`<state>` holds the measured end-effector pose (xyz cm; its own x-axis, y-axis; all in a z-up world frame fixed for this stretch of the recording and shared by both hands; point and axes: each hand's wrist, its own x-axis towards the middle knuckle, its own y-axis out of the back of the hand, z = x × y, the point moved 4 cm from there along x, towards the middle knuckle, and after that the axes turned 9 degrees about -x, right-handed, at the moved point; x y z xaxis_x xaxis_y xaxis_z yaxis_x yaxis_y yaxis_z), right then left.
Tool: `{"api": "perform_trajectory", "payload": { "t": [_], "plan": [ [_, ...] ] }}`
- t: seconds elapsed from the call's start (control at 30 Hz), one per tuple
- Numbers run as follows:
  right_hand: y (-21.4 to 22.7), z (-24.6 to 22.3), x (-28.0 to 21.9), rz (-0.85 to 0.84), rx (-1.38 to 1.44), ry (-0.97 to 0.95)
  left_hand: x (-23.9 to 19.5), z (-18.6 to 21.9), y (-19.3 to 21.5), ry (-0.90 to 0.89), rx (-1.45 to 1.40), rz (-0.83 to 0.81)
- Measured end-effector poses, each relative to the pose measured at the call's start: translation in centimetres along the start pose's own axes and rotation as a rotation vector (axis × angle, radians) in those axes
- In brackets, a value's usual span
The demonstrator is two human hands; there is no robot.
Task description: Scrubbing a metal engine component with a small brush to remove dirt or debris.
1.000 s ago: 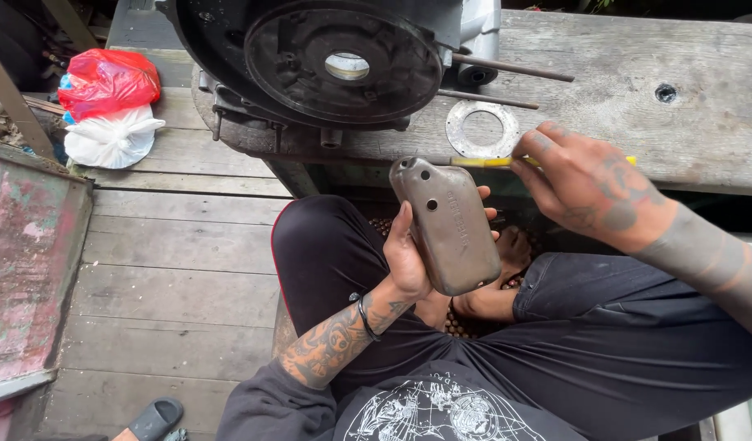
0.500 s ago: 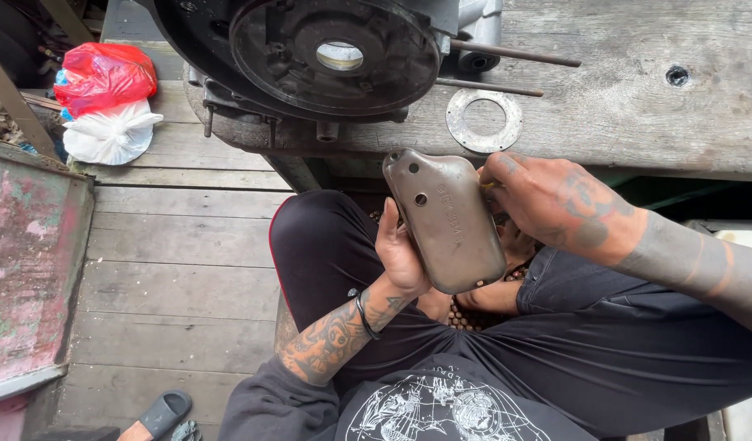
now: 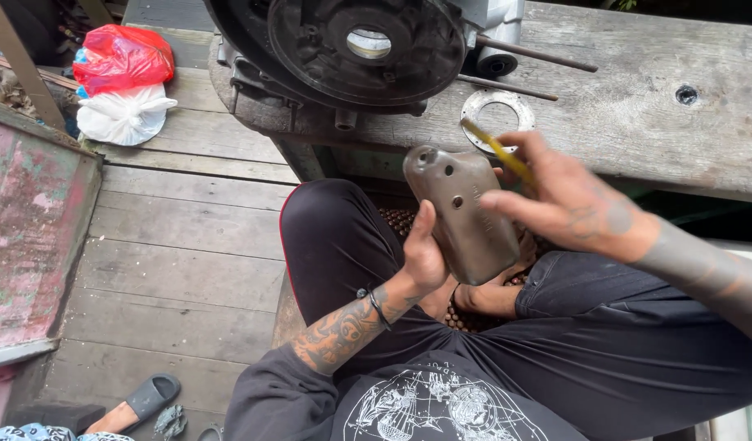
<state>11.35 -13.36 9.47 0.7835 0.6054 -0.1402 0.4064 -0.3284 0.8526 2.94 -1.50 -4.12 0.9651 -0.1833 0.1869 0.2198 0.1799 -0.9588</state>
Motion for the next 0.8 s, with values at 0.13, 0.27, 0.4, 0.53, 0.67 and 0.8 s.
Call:
{"api": "perform_trajectory", "payload": {
  "t": [0.13, 0.27, 0.4, 0.53, 0.67, 0.8],
  "plan": [
    [-3.3, 0.5, 0.1, -0.047, -0.041, 0.148, -0.7, -2.9, 1.0, -0.022, 0.122, 0.212],
    [-3.8, -0.3, 0.0, -0.267, -0.002, -0.078, -1.7, -5.8, 2.2, -0.135, 0.149, 0.407],
    [-3.4, -0.3, 0.2, -0.362, 0.048, -0.13, -0.7, -5.8, -0.4, -0.215, 0.222, 0.372],
    [-2.8, 0.1, 0.3, -0.413, 0.098, -0.168, -0.7, -5.1, -3.4, -0.202, 0.274, 0.301],
    [-0.8, -0.9, -0.6, -0.434, 0.13, -0.106, -4.2, -2.4, -3.2, -0.189, 0.656, 0.357],
    [-1.1, 1.9, -0.7, -0.415, 0.149, 0.077, -9.6, 3.1, -10.5, 0.266, 0.949, -0.088]
  ]
}}
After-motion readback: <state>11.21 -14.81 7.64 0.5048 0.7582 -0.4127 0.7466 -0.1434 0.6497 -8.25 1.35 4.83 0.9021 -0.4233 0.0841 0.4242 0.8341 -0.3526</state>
